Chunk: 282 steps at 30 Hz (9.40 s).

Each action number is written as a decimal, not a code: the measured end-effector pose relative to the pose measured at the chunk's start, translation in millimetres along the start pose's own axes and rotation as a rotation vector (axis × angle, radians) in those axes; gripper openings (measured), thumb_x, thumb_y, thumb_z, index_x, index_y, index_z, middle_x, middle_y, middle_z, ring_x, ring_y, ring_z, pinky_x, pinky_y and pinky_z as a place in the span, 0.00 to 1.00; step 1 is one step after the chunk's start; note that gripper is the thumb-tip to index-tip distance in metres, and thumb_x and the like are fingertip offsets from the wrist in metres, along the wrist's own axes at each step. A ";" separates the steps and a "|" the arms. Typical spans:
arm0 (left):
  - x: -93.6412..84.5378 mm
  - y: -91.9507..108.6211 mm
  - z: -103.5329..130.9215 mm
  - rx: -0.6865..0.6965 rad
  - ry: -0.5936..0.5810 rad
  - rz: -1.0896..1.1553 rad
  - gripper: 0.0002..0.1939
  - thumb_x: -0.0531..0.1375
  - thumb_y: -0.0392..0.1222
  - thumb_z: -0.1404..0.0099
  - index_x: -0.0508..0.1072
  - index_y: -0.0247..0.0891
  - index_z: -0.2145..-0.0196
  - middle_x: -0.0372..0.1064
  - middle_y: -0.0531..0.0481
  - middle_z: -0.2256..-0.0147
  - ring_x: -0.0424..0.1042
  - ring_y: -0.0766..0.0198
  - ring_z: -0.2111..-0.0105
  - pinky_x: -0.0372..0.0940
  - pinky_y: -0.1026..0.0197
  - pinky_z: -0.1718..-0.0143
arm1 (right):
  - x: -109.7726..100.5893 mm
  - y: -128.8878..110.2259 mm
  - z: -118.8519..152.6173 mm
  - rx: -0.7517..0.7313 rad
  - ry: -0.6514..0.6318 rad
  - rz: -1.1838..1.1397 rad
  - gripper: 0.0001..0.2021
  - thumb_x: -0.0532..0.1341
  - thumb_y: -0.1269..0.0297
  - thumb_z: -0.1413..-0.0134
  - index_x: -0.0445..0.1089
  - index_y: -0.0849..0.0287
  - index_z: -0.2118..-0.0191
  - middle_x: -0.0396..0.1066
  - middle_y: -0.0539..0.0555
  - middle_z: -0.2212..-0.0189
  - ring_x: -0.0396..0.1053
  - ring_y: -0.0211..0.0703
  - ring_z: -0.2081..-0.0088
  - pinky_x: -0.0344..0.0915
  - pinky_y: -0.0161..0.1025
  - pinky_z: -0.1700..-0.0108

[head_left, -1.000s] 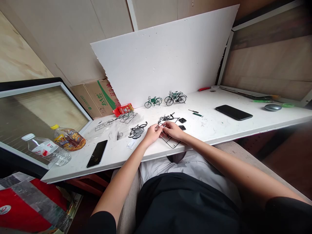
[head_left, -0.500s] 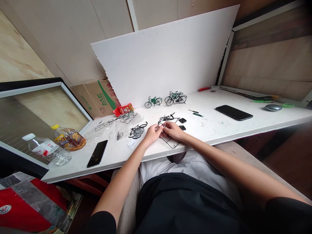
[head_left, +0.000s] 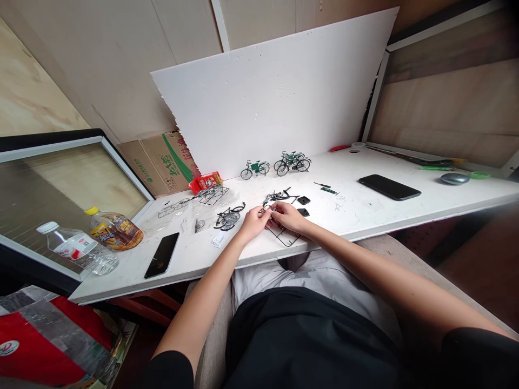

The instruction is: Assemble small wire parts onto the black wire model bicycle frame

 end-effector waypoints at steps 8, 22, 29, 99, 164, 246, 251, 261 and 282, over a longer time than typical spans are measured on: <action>0.0 -1.7 -1.1 0.004 0.004 0.004 0.13 0.64 0.48 0.29 0.72 0.35 0.63 0.75 0.49 0.73 0.75 0.64 0.76 0.68 0.65 0.74 | -0.7 -0.6 1.0 0.002 0.006 0.018 0.07 0.59 0.65 0.40 0.72 0.59 0.59 0.76 0.53 0.69 0.71 0.42 0.70 0.66 0.36 0.65; -0.5 -5.3 -3.9 0.029 0.011 -0.010 0.13 0.63 0.49 0.29 0.71 0.35 0.64 0.75 0.49 0.71 0.75 0.64 0.76 0.69 0.65 0.75 | -2.3 -5.1 2.8 -0.030 0.023 0.068 0.07 0.59 0.66 0.39 0.73 0.60 0.58 0.78 0.54 0.67 0.73 0.43 0.66 0.67 0.36 0.61; -1.3 -6.8 -4.4 0.030 0.015 -0.013 0.13 0.63 0.49 0.29 0.72 0.35 0.63 0.75 0.49 0.71 0.75 0.64 0.76 0.70 0.64 0.74 | -1.6 -4.6 2.5 -0.025 0.018 0.061 0.07 0.59 0.67 0.39 0.73 0.60 0.58 0.78 0.54 0.67 0.73 0.43 0.67 0.66 0.37 0.62; -9.8 -12.2 -10.7 0.140 0.084 -0.111 0.16 0.66 0.52 0.31 0.76 0.34 0.63 0.75 0.47 0.74 0.74 0.61 0.73 0.68 0.62 0.67 | -0.4 -9.4 3.4 -0.037 0.028 0.083 0.08 0.57 0.68 0.41 0.73 0.60 0.60 0.77 0.55 0.68 0.70 0.43 0.68 0.66 0.38 0.62; -9.8 -11.2 -10.6 0.150 0.101 -0.223 0.16 0.63 0.54 0.29 0.76 0.36 0.62 0.77 0.46 0.71 0.76 0.60 0.71 0.72 0.60 0.63 | 0.3 -14.0 4.0 -0.064 0.021 0.121 0.07 0.57 0.68 0.40 0.71 0.59 0.61 0.77 0.55 0.66 0.70 0.44 0.67 0.64 0.38 0.62; -8.1 -4.1 -6.6 0.182 0.085 -0.236 0.14 0.60 0.51 0.28 0.72 0.38 0.67 0.76 0.48 0.73 0.76 0.62 0.74 0.67 0.63 0.71 | 0.6 -13.6 5.0 -0.068 0.022 0.142 0.06 0.57 0.65 0.38 0.71 0.59 0.61 0.77 0.56 0.68 0.72 0.46 0.67 0.65 0.39 0.62; -8.1 -6.8 -9.0 0.192 0.082 -0.237 0.14 0.59 0.51 0.27 0.72 0.37 0.66 0.77 0.48 0.73 0.76 0.62 0.73 0.67 0.63 0.71 | -0.4 -15.0 4.9 -0.074 0.028 0.155 0.07 0.57 0.65 0.39 0.71 0.59 0.61 0.78 0.56 0.67 0.72 0.46 0.66 0.65 0.39 0.60; -7.8 -5.5 -8.0 0.190 0.086 -0.247 0.14 0.59 0.50 0.27 0.71 0.38 0.67 0.77 0.48 0.72 0.77 0.62 0.73 0.67 0.63 0.71 | -0.3 -14.5 4.8 -0.064 0.029 0.161 0.06 0.57 0.66 0.39 0.71 0.59 0.62 0.77 0.56 0.67 0.71 0.46 0.66 0.65 0.39 0.61; -6.7 -5.0 -6.6 0.172 0.071 -0.202 0.16 0.61 0.54 0.28 0.71 0.38 0.67 0.77 0.47 0.72 0.77 0.61 0.73 0.69 0.62 0.71 | 1.0 -12.5 4.6 -0.063 0.012 0.147 0.06 0.56 0.66 0.39 0.70 0.59 0.61 0.77 0.54 0.69 0.72 0.45 0.68 0.65 0.39 0.62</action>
Point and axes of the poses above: each hand's wrist, its own z-axis away from the middle knuckle, its own x-axis out of the palm, y = z × x, the point moved 10 cm from there along -z, towards the middle knuckle
